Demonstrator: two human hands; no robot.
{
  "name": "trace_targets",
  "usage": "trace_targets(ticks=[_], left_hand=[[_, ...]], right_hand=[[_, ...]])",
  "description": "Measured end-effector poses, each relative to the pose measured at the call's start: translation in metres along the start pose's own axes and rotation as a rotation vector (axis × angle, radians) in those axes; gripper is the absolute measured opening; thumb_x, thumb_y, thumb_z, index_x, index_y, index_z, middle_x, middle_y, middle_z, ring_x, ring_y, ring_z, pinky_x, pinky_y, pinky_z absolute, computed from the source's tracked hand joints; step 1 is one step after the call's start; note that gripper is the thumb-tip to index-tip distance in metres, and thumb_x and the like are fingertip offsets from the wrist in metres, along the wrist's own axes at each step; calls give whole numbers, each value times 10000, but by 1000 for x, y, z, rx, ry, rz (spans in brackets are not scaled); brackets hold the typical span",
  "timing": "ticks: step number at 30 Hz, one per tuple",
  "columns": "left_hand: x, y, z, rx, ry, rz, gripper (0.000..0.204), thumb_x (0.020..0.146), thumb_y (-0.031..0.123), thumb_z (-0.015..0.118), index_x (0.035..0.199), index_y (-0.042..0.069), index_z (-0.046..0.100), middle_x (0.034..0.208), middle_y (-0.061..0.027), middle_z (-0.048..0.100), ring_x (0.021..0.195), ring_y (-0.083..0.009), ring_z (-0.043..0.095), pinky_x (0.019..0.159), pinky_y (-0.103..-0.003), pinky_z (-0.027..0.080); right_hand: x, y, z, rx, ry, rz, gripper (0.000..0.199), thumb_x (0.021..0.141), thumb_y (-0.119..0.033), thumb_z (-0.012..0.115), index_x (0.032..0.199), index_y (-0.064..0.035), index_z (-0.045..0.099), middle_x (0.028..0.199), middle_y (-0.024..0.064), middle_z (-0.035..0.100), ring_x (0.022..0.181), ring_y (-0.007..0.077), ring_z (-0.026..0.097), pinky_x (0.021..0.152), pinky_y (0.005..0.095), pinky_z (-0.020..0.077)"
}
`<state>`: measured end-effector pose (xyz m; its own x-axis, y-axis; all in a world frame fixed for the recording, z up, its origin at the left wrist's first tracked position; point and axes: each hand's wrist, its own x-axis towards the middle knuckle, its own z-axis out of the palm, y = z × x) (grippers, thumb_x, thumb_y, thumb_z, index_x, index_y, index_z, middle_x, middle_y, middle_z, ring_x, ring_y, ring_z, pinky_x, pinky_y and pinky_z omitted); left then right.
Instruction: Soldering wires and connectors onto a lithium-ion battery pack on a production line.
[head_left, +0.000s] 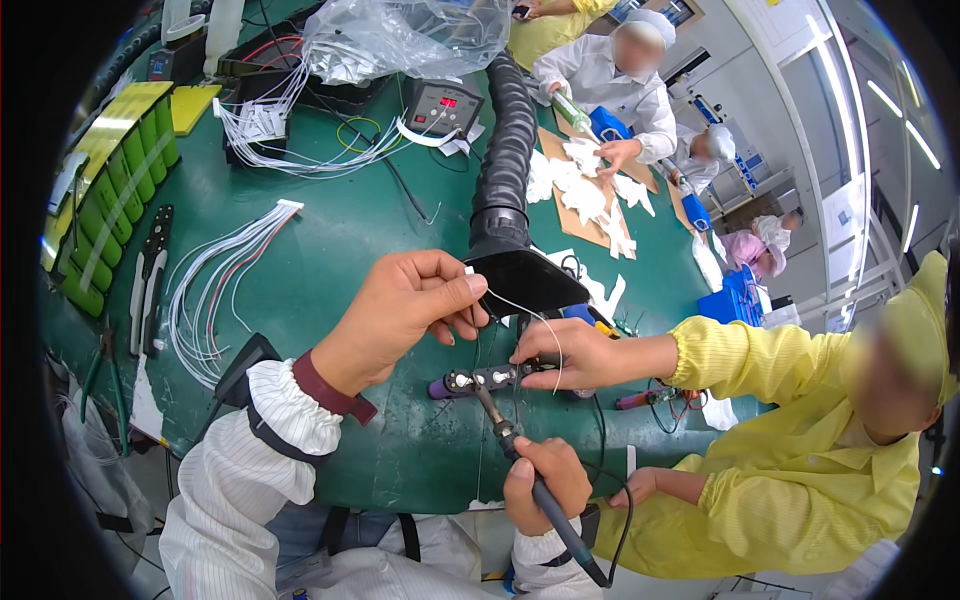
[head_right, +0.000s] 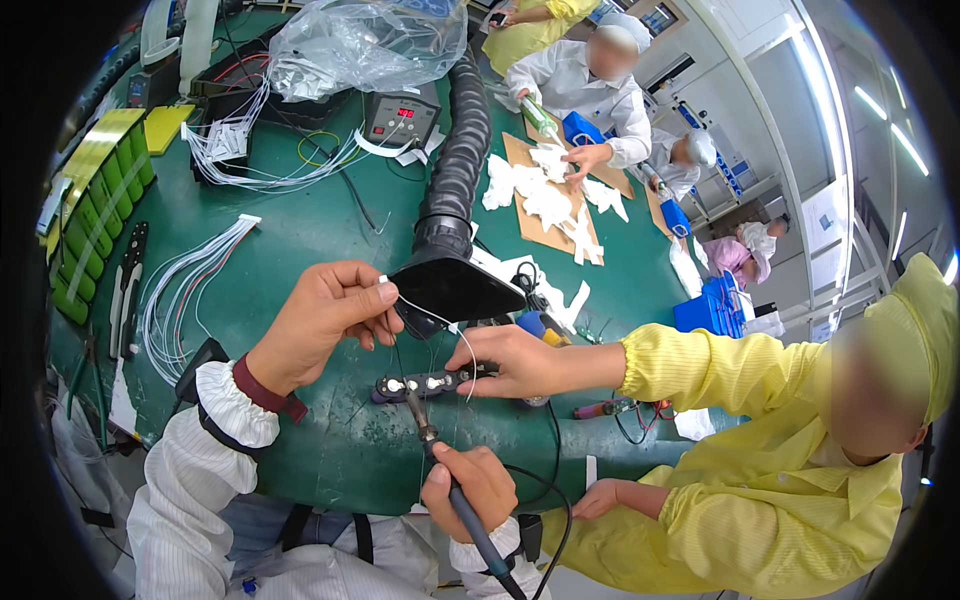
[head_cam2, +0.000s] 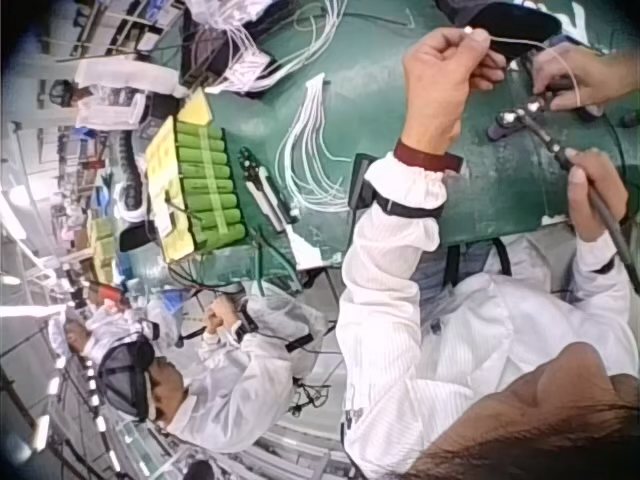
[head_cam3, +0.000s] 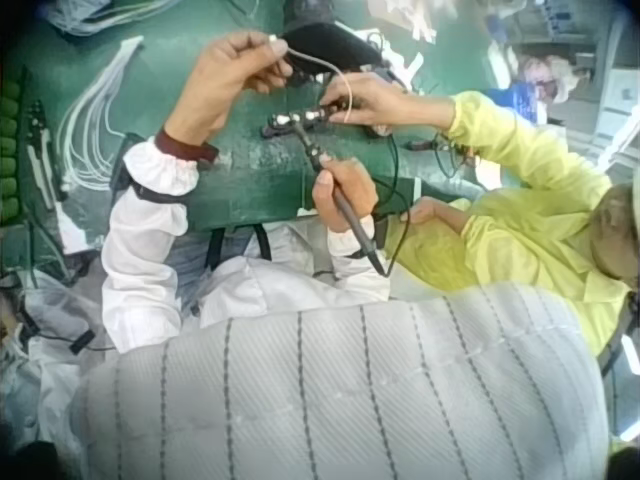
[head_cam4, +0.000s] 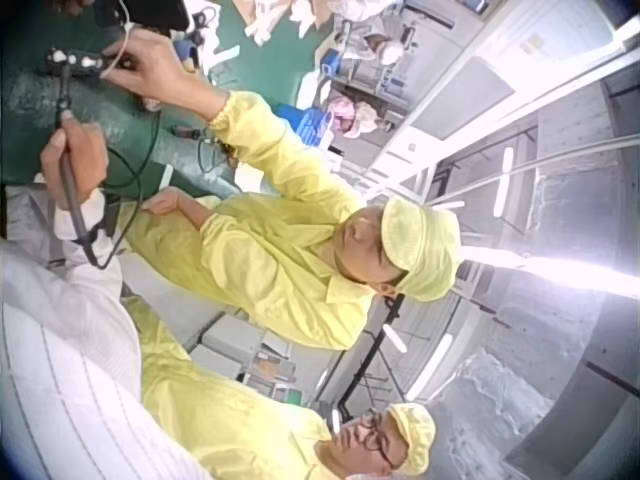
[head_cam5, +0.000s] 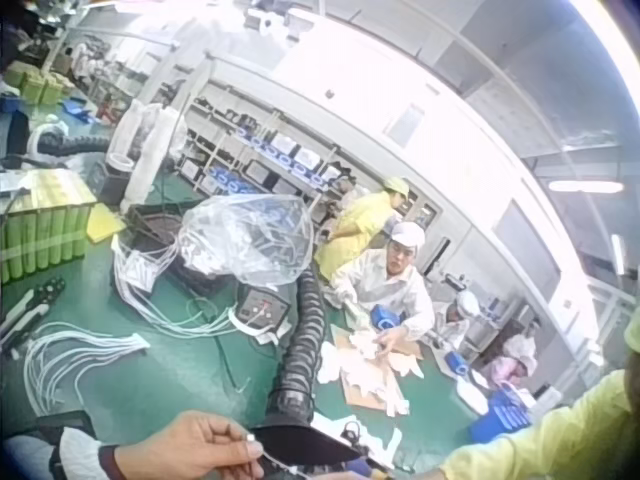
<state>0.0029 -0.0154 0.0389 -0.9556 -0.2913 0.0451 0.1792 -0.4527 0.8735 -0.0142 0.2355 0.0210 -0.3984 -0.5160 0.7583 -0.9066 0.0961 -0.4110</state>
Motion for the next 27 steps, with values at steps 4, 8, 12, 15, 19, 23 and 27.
trace_targets(ticks=[4, 8, 12, 15, 19, 23, 27], left_hand=[[-1, 0, 1, 5, 5, 5, 224, 961, 265, 678, 900, 54, 638, 809, -61, 716, 688, -107, 676, 588, -214, 500], [0, 0, 0, 12, 1, 6, 223, 960, 264, 679, 902, 52, 640, 808, -64, 717, 687, -108, 676, 586, -213, 501], [0, 0, 0, 9, -4, 10, 226, 961, 267, 679, 904, 52, 641, 807, -63, 715, 690, -110, 677, 587, -211, 502], [-1, 1, 0, 2, -4, 7, 230, 961, 272, 680, 902, 53, 641, 805, -60, 713, 693, -112, 678, 589, -214, 503], [-1, 3, 0, 5, -7, 5, 232, 962, 279, 678, 903, 58, 640, 803, -54, 711, 695, -117, 680, 599, -222, 505], [-2, 7, -1, 5, 0, 5, 220, 964, 274, 672, 911, 63, 640, 804, -52, 709, 708, -123, 686, 597, -225, 500], [0, 13, -10, -55, 64, 77, 196, 970, 259, 656, 916, 71, 638, 784, -40, 696, 661, -100, 645, 574, -210, 473]], right_hand=[[0, -1, 0, -4, -1, -3, 237, 790, 32, 656, 1015, 99, 686, 674, 104, 590, 504, 178, 509, 473, 288, 416], [2, -2, -1, -11, 2, 9, 238, 790, 32, 652, 1016, 96, 688, 674, 106, 589, 503, 182, 512, 477, 290, 418], [3, -3, 0, -8, 45, 54, 216, 799, 24, 645, 998, 91, 694, 659, 105, 582, 501, 178, 505, 473, 289, 411], [3, -4, 0, -13, 57, 84, 198, 808, 17, 641, 983, 92, 695, 647, 103, 577, 502, 176, 501, 470, 289, 405], [3, -3, 0, -11, 54, 90, 191, 818, 8, 637, 980, 94, 694, 643, 107, 579, 504, 176, 502, 470, 293, 403], [-1, -3, -3, 0, 79, 91, 181, 848, -25, 633, 970, 94, 693, 643, 121, 588, 504, 196, 510, 478, 308, 416], [-15, -13, -4, 22, 269, 210, 298, 935, -252, 597, 934, 39, 662, 759, 122, 585, 641, 218, 539, 591, 332, 446]])
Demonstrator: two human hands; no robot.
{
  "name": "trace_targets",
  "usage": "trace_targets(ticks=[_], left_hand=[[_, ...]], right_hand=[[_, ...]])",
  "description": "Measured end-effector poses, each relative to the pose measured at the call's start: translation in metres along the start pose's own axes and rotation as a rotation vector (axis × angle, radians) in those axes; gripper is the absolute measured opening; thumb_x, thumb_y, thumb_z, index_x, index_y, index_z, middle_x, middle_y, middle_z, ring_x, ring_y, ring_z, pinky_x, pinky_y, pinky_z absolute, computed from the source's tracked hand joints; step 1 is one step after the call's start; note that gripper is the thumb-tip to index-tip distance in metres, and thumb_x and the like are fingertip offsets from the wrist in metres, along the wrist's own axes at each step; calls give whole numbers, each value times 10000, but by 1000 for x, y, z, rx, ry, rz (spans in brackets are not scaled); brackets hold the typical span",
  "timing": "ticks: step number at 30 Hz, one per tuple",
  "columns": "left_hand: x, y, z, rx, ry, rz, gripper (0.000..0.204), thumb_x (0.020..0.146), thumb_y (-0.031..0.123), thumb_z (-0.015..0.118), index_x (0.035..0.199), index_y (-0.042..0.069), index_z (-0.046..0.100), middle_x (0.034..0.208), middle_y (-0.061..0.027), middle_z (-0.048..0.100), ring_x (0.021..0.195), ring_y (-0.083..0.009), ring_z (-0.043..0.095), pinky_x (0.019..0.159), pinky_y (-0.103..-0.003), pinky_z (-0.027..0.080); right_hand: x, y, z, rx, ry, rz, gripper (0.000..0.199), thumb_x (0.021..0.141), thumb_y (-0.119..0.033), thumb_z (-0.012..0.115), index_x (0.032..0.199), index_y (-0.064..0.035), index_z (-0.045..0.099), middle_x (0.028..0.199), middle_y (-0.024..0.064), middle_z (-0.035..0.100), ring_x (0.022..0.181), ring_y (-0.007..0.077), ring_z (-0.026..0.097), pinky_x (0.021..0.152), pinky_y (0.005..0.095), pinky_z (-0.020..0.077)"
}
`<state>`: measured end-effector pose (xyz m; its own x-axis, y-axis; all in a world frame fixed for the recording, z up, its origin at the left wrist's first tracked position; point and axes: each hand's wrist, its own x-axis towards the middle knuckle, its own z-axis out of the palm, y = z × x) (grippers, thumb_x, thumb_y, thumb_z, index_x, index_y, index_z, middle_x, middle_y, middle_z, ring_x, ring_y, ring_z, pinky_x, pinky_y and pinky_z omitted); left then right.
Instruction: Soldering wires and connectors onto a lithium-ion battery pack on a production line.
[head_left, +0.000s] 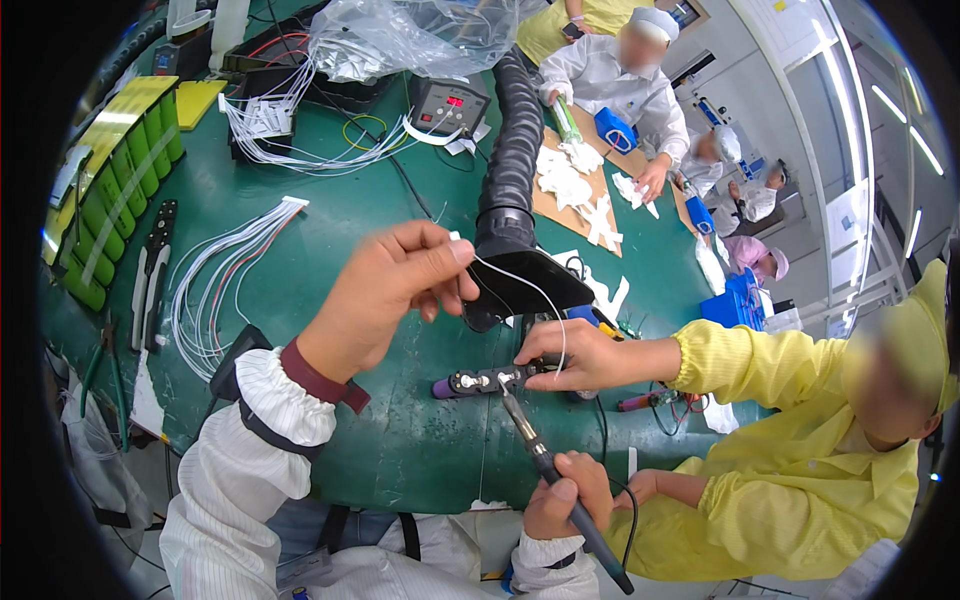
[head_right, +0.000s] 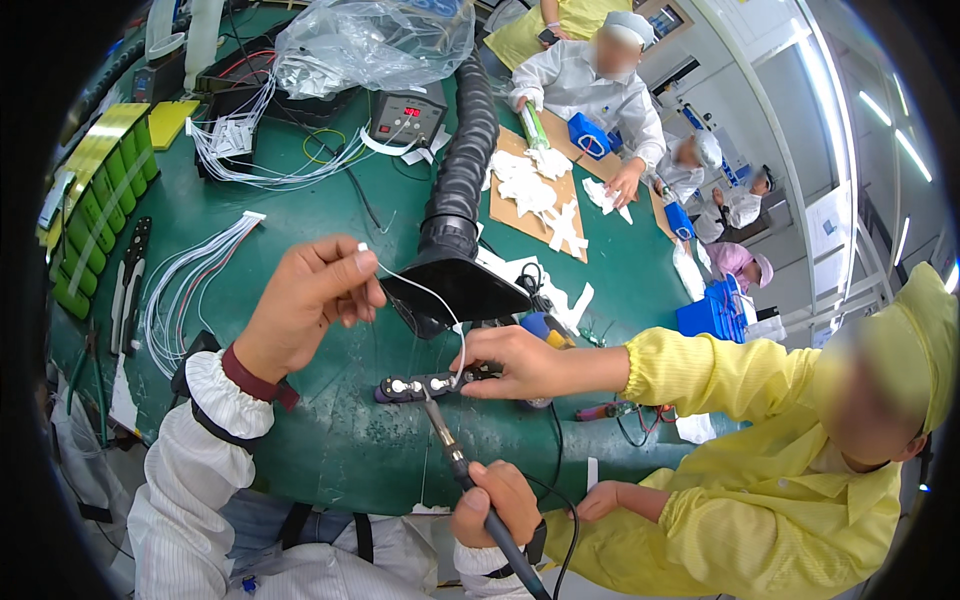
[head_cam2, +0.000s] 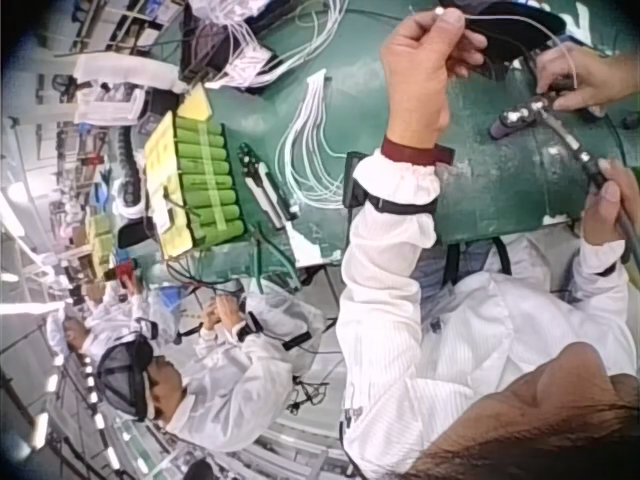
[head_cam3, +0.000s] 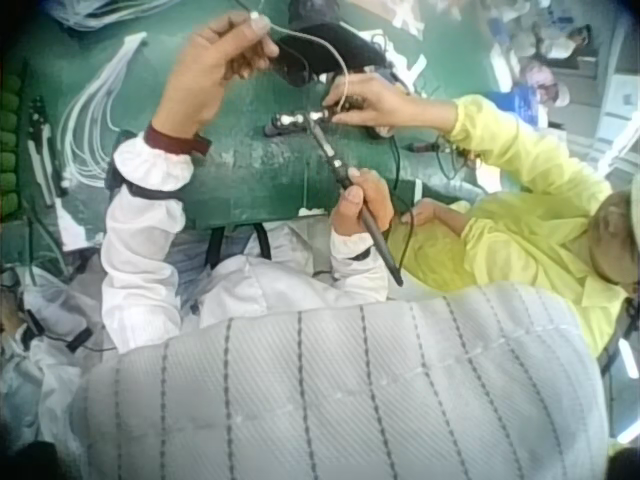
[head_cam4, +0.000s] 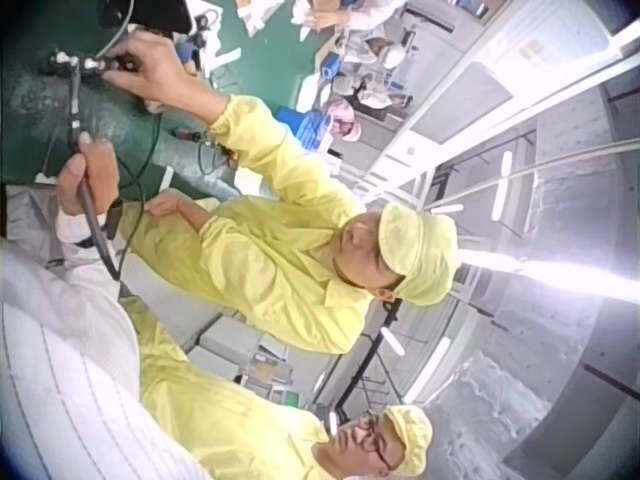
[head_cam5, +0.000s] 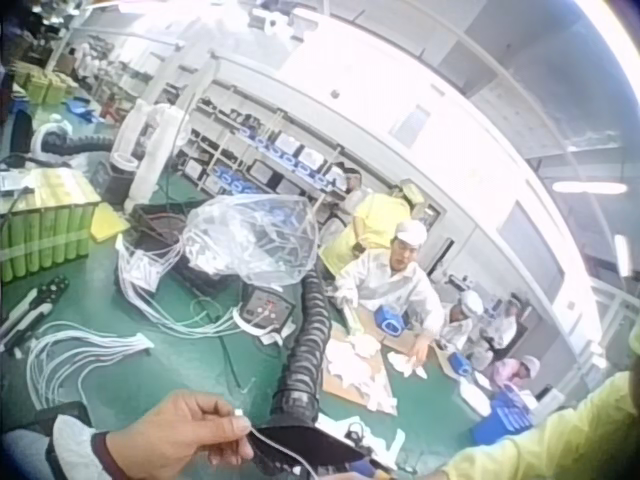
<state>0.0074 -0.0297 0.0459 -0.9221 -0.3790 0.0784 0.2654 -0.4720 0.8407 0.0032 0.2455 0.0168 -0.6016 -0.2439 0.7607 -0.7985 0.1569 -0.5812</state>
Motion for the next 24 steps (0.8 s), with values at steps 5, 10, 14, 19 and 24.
trace_targets(ticks=[5, 10, 14, 19, 24], left_hand=[[3, 0, -5, -12, 14, 35, 171, 973, 239, 648, 904, 84, 627, 783, -32, 680, 610, -70, 583, 536, -201, 428], [-3, 0, 6, -107, 104, 62, 141, 970, 220, 642, 930, 93, 596, 825, -23, 646, 638, -71, 586, 530, -199, 403], [-32, 6, 21, -110, 151, 100, 123, 964, 169, 649, 934, 60, 599, 873, -52, 656, 715, -119, 644, 601, -221, 499], [-92, -4, 44, -381, 251, 119, 84, 949, 76, 618, 1000, 71, 552, 1060, -97, 658, 977, -192, 686, 843, -281, 575], [-139, -16, 34, -468, 337, 210, 62, 992, 89, 586, 1034, 99, 542, 1004, -24, 598, 847, -115, 591, 713, -236, 504]], right_hand=[[-3, 6, -11, 80, 255, -60, 338, 961, -267, 591, 812, 36, 598, 574, 91, 506, 435, 163, 441, 411, 311, 331], [-8, -1, -31, 231, 262, -46, 377, 954, -301, 614, 765, 25, 592, 520, 80, 473, 416, 158, 424, 404, 300, 297], [-19, -10, -40, 361, 246, -57, 412, 953, -310, 637, 700, 15, 612, 477, 60, 480, 390, 166, 436, 398, 298, 301], [-16, -7, -42, 276, 136, -103, 338, 934, -275, 642, 779, 25, 630, 570, 74, 532, 458, 184, 474, 440, 312, 347], [-7, -2, -54, 26, 80, -113, 166, 869, -141, 678, 858, 24, 689, 615, 109, 598, 488, 224, 541, 466, 317, 429]])
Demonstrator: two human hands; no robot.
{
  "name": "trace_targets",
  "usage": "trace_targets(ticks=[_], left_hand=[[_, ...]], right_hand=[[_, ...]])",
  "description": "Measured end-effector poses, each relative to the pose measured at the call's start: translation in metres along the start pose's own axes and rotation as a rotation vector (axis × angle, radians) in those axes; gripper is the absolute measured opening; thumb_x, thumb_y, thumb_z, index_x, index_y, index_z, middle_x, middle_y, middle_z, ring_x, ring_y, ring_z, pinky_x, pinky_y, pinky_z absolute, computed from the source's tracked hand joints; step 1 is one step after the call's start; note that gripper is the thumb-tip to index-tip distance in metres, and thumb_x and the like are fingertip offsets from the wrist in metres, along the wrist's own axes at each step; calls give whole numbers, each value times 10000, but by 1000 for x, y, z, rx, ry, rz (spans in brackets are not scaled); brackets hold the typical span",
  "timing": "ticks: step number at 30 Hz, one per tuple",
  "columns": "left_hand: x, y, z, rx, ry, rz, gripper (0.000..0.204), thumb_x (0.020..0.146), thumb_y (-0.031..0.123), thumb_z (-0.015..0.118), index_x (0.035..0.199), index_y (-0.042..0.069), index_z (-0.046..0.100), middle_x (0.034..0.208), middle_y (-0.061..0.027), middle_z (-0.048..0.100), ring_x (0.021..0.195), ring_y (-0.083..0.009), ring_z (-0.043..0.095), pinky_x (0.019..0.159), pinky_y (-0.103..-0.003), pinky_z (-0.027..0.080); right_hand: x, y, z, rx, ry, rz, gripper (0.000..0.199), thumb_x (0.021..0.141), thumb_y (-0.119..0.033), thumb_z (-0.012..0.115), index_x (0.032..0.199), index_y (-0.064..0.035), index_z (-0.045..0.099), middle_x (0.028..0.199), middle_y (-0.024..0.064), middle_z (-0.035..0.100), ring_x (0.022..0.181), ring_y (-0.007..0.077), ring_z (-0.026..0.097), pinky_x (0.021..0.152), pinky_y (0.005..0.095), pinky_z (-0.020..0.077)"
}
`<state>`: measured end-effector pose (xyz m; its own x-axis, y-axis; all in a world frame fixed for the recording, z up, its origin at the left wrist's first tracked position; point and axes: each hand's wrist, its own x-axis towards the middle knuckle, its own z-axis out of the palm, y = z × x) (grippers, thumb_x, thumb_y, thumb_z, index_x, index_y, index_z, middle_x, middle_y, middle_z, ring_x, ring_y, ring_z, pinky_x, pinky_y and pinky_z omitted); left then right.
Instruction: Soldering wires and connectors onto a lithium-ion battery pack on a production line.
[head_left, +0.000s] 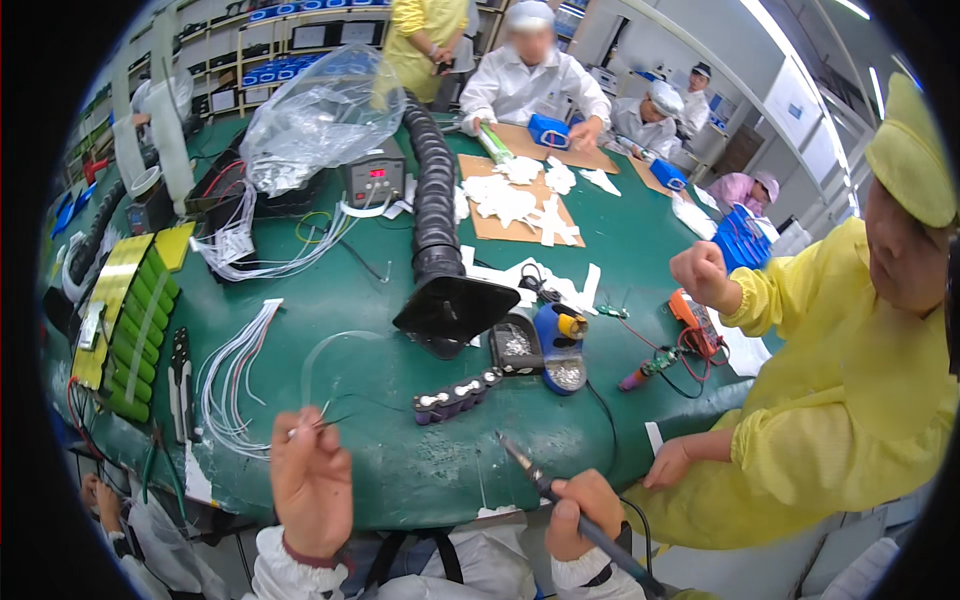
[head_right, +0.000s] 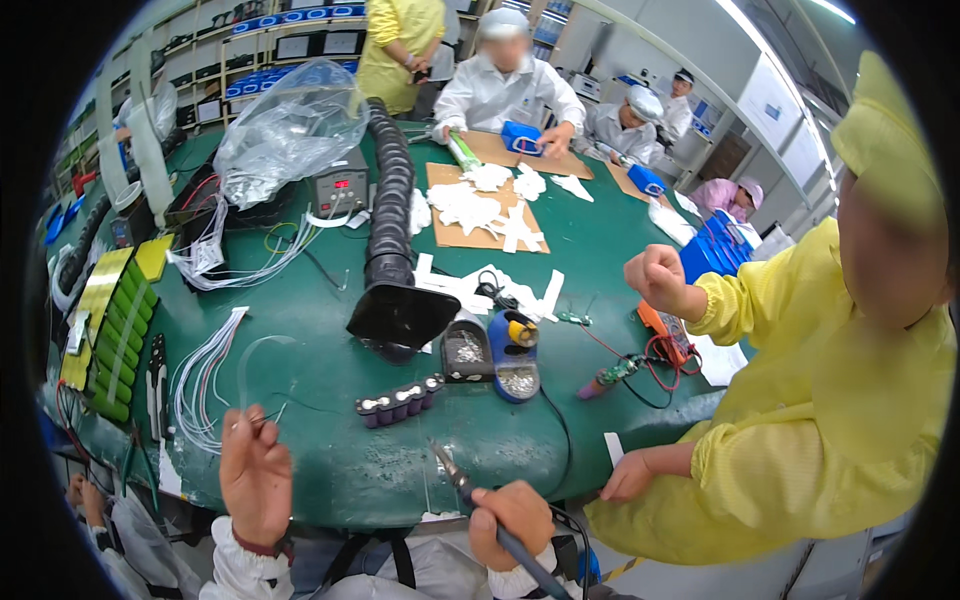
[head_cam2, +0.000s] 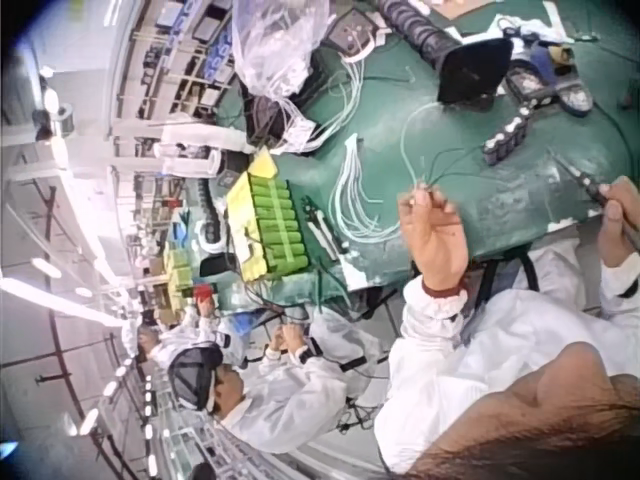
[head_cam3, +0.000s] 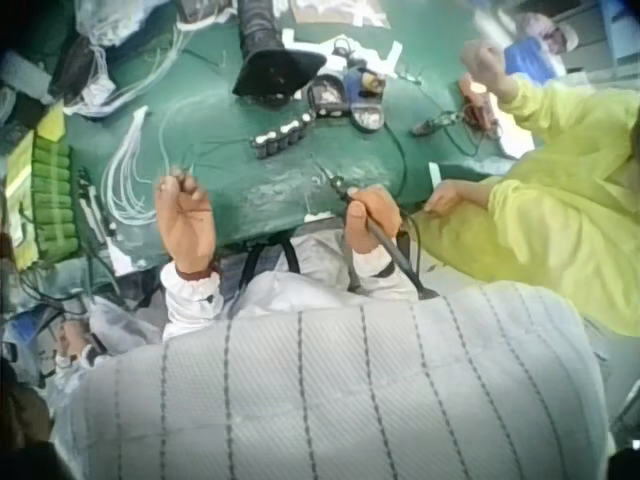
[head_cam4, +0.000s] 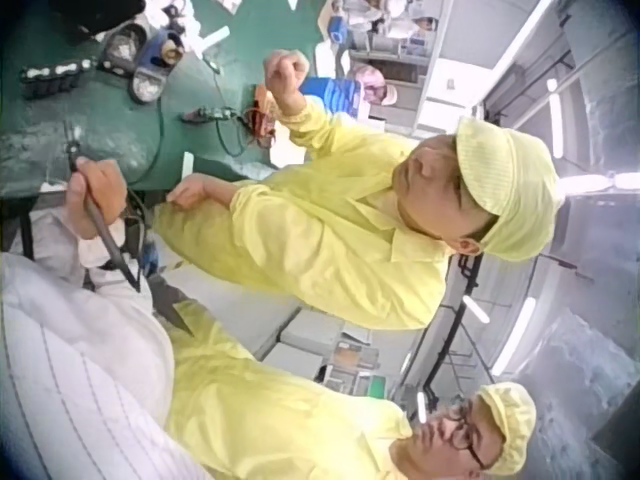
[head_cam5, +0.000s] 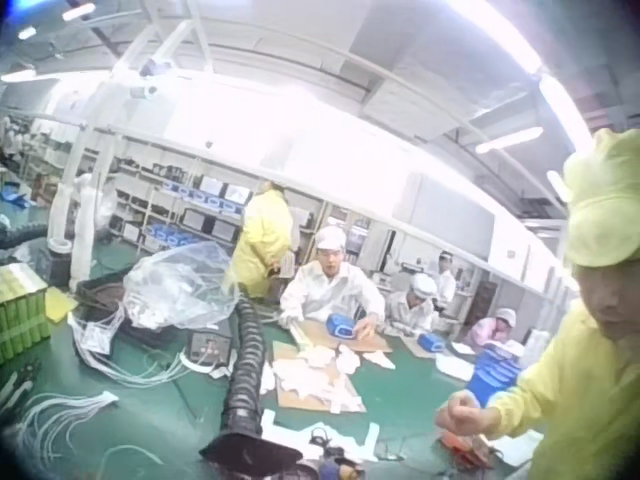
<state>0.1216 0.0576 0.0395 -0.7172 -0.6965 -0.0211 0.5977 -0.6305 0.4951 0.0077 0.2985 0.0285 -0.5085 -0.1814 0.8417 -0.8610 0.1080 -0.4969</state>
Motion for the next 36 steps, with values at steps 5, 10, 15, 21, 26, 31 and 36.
trace_targets(ticks=[5, 10, 15, 21, 26, 31, 36], left_hand=[[-21, -2, -32, 54, 79, -46, 64, 1028, 158, 569, 1060, 107, 549, 955, -19, 589, 772, -99, 569, 660, -231, 480], [-36, -15, -46, 53, 204, -144, 85, 1027, 176, 570, 1077, 107, 570, 881, -19, 640, 741, -111, 613, 638, -238, 508], [-45, -20, -47, 48, 241, -180, 91, 1018, 182, 583, 1046, 95, 589, 866, -22, 660, 748, -121, 630, 659, -240, 519], [-54, -35, -40, 34, 239, -233, 77, 1001, 141, 579, 1043, 77, 589, 896, -72, 700, 778, -157, 679, 671, -259, 536], [-59, -47, -35, -38, 177, -304, 82, 1001, 98, 556, 1065, 59, 589, 942, -116, 722, 840, -214, 721, 708, -301, 579], [-70, -67, -29, -87, 82, -390, 145, 984, 96, 621, 1100, 25, 670, 963, -112, 713, 889, -198, 690, 751, -316, 568], [-85, -76, -30, 103, 56, -594, 174, 966, 87, 651, 1108, -4, 690, 936, -73, 701, 809, -132, 622, 730, -272, 495]], right_hand=[[17, 34, -10, -242, -6, 284, 153, 912, -115, 657, 976, 21, 685, 778, 132, 645, 663, 258, 607, 606, 335, 479], [43, 73, -5, -322, 92, 281, 194, 975, -146, 611, 1028, 29, 676, 850, 81, 625, 708, 145, 555, 652, 288, 449], [66, 103, 0, -368, 99, 304, 248, 964, -211, 652, 989, 33, 691, 823, 117, 654, 705, 205, 614, 637, 318, 473], [61, 145, 11, 110, 70, 800, 329, 964, -227, 665, 1148, 45, 640, 874, 79, 678, 718, 123, 613, 615, 256, 470], [26, 82, 19, 478, 34, 979, 352, 929, -152, 690, 1223, 18, 600, 1047, 110, 670, 725, 113, 609, 622, 231, 486], [-30, -9, 39, 590, -503, 750, 295, 958, -131, 643, 1201, 35, 637, 1129, 121, 681, 970, 198, 644, 793, 309, 522], [-31, -13, 57, 435, -535, 497, 189, 976, -104, 611, 1024, 51, 708, 1057, 158, 719, 983, 273, 660, 842, 410, 519]])
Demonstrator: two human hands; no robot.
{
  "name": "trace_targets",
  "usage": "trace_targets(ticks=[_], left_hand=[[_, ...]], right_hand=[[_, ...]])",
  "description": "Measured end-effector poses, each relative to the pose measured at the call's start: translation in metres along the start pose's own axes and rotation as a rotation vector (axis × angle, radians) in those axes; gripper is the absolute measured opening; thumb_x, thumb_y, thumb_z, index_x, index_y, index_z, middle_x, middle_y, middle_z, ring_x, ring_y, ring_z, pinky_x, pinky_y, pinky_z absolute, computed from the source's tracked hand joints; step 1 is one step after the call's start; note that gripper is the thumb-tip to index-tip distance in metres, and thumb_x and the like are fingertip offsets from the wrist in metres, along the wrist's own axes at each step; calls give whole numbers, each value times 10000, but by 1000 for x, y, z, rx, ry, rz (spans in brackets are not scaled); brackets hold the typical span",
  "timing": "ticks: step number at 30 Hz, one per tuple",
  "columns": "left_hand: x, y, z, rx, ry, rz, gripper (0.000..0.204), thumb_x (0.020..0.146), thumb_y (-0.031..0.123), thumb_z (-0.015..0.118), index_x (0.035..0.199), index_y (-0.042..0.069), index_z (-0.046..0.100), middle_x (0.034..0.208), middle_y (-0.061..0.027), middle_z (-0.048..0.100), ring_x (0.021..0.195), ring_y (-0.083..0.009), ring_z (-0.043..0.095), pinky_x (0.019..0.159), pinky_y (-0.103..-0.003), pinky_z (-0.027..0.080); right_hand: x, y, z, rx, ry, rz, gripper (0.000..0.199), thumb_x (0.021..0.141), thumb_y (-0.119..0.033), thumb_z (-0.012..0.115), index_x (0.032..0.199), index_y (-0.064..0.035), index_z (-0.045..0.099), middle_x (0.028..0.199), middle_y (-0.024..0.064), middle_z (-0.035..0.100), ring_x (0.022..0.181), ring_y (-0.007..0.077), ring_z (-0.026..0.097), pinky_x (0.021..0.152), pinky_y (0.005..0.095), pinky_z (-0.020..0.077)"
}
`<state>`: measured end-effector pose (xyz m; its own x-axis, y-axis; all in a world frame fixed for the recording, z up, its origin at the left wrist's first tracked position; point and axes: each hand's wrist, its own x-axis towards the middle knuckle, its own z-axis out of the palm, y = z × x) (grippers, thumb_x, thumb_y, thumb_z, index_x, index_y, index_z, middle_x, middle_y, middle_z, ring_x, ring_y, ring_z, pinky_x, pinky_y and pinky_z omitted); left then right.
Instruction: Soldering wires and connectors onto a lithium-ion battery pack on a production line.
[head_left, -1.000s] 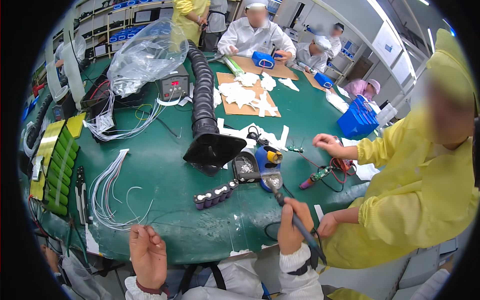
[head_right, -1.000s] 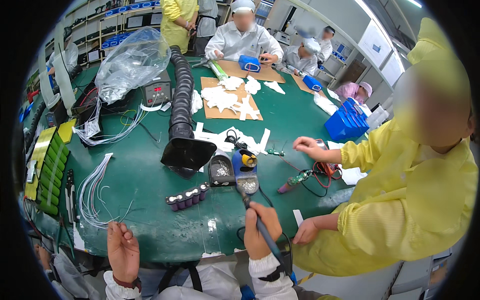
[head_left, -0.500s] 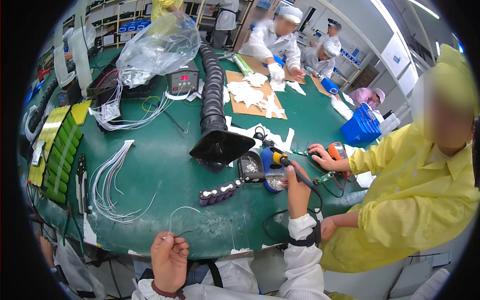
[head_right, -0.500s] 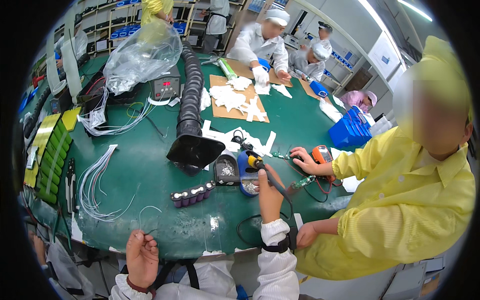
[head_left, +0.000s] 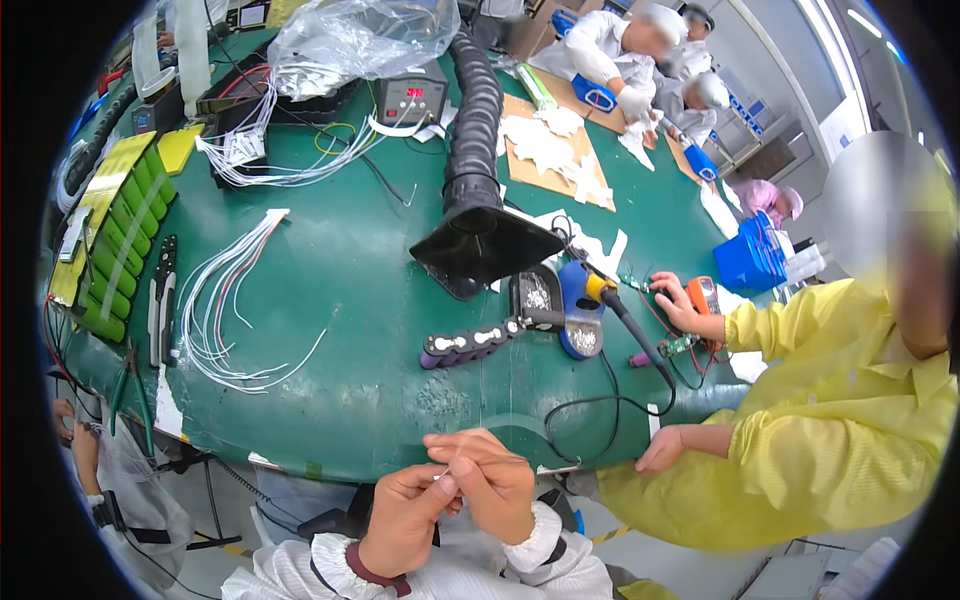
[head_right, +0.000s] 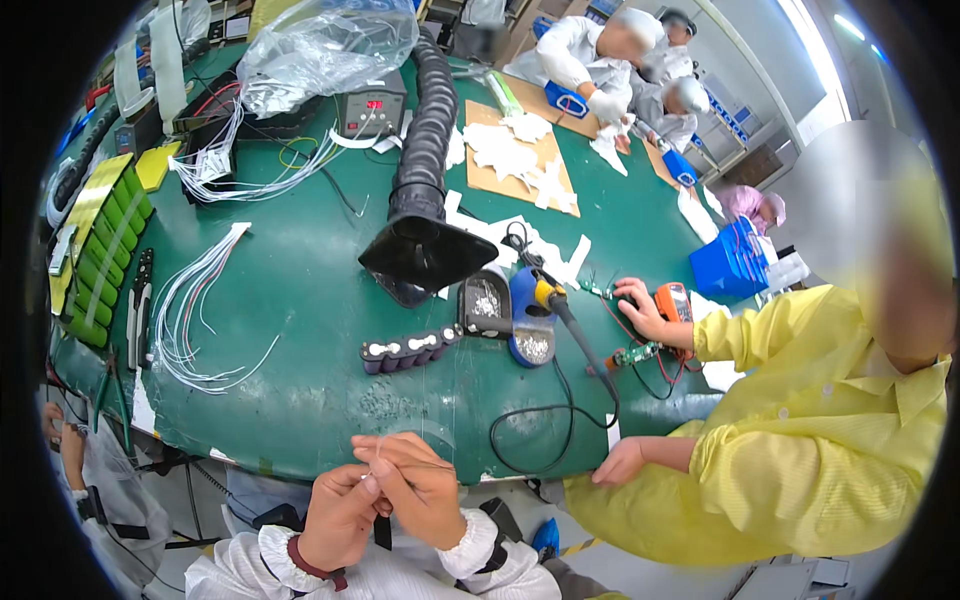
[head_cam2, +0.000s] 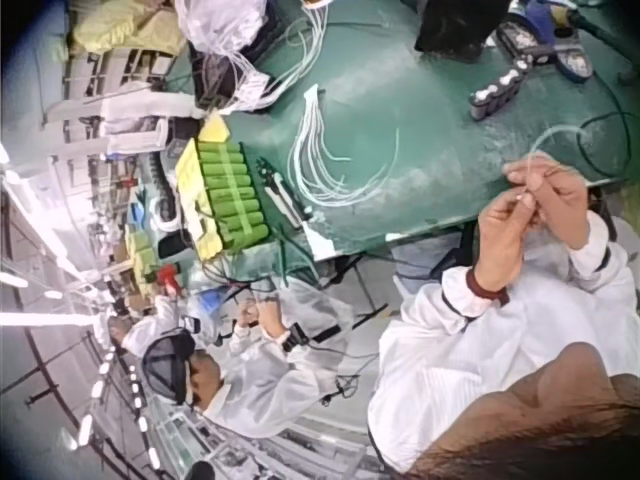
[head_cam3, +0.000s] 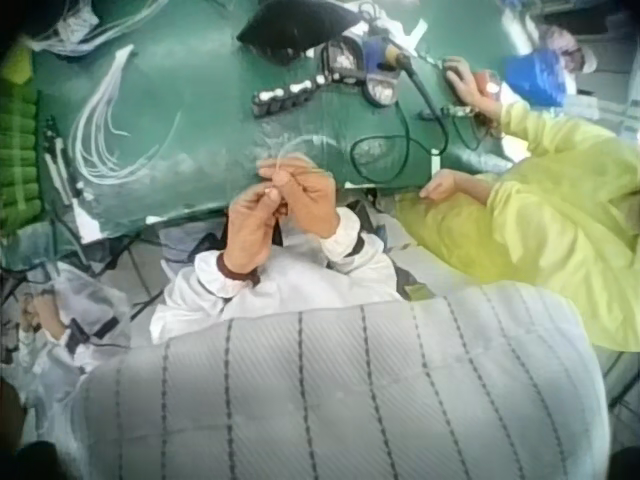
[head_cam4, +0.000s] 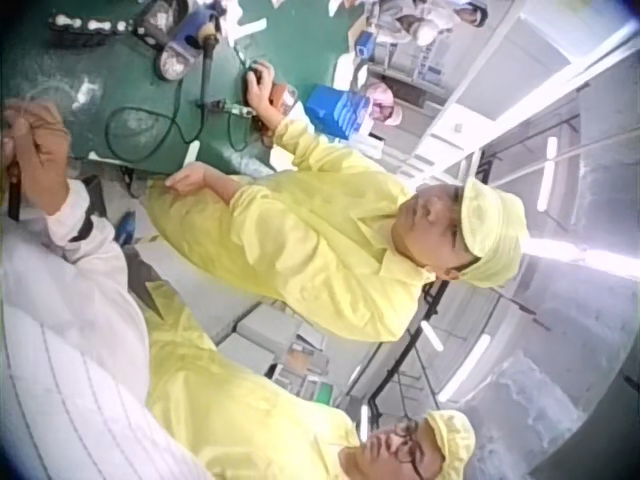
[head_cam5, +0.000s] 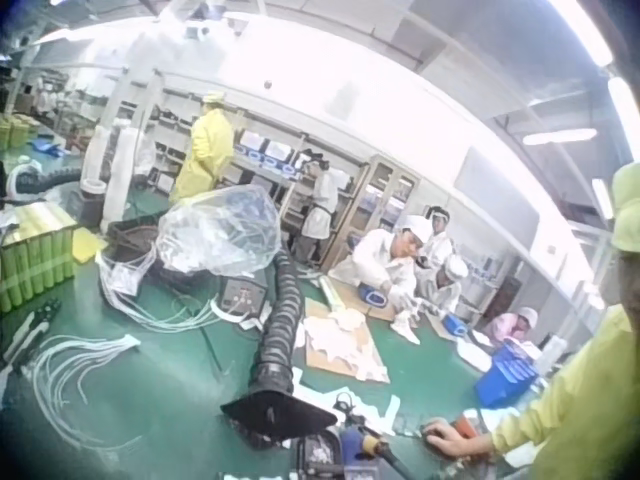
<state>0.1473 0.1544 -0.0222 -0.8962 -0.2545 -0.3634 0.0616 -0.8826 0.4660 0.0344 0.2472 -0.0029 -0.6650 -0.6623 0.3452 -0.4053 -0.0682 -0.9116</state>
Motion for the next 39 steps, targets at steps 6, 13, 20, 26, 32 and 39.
trace_targets(ticks=[6, 13, 20, 26, 32, 39], left_hand=[[-7, 18, -14, 358, -94, 57, 201, 955, 82, 650, 1113, -31, 701, 983, -100, 728, 862, -131, 655, 792, -281, 519], [-11, 23, -11, 594, -79, 108, 145, 949, 35, 632, 1010, -61, 721, 900, -120, 727, 833, -155, 684, 784, -297, 559], [-8, 25, -12, 584, -63, 162, 128, 954, 34, 637, 987, -46, 731, 866, -109, 733, 808, -137, 682, 749, -282, 551], [-11, 24, -11, 577, -26, 137, 158, 957, 68, 635, 947, -65, 719, 861, -146, 729, 807, -177, 698, 741, -314, 574], [-12, 23, -14, 600, -16, 179, 151, 946, 61, 644, 926, -71, 715, 832, -148, 729, 769, -199, 711, 716, -323, 581], [-15, 8, -16, 586, -58, 112, 112, 921, 4, 648, 911, -77, 724, 877, -139, 737, 804, -171, 708, 748, -307, 581]], right_hand=[[10, -9, -16, 226, -208, 401, 256, 987, -98, 576, 897, 87, 729, 965, 195, 739, 964, 261, 694, 855, 367, 523], [2, -8, -17, 283, -289, 568, 241, 992, -126, 592, 1004, 76, 723, 1078, 169, 725, 976, 206, 682, 855, 329, 539], [-9, -6, -19, 500, -191, 540, 163, 943, -56, 669, 1071, 31, 721, 1126, 145, 709, 995, 166, 663, 875, 308, 537], [-11, -3, -18, 502, -193, 559, 118, 926, -46, 689, 1012, 21, 736, 1098, 153, 712, 989, 176, 667, 865, 313, 539], [-12, -3, -10, 525, -152, 530, 93, 920, -25, 683, 990, 28, 714, 1073, 141, 707, 995, 184, 661, 867, 318, 533], [-5, -1, -12, 587, 180, 538, 71, 904, 15, 619, 847, 16, 662, 923, 133, 684, 965, 215, 649, 813, 347, 515]])
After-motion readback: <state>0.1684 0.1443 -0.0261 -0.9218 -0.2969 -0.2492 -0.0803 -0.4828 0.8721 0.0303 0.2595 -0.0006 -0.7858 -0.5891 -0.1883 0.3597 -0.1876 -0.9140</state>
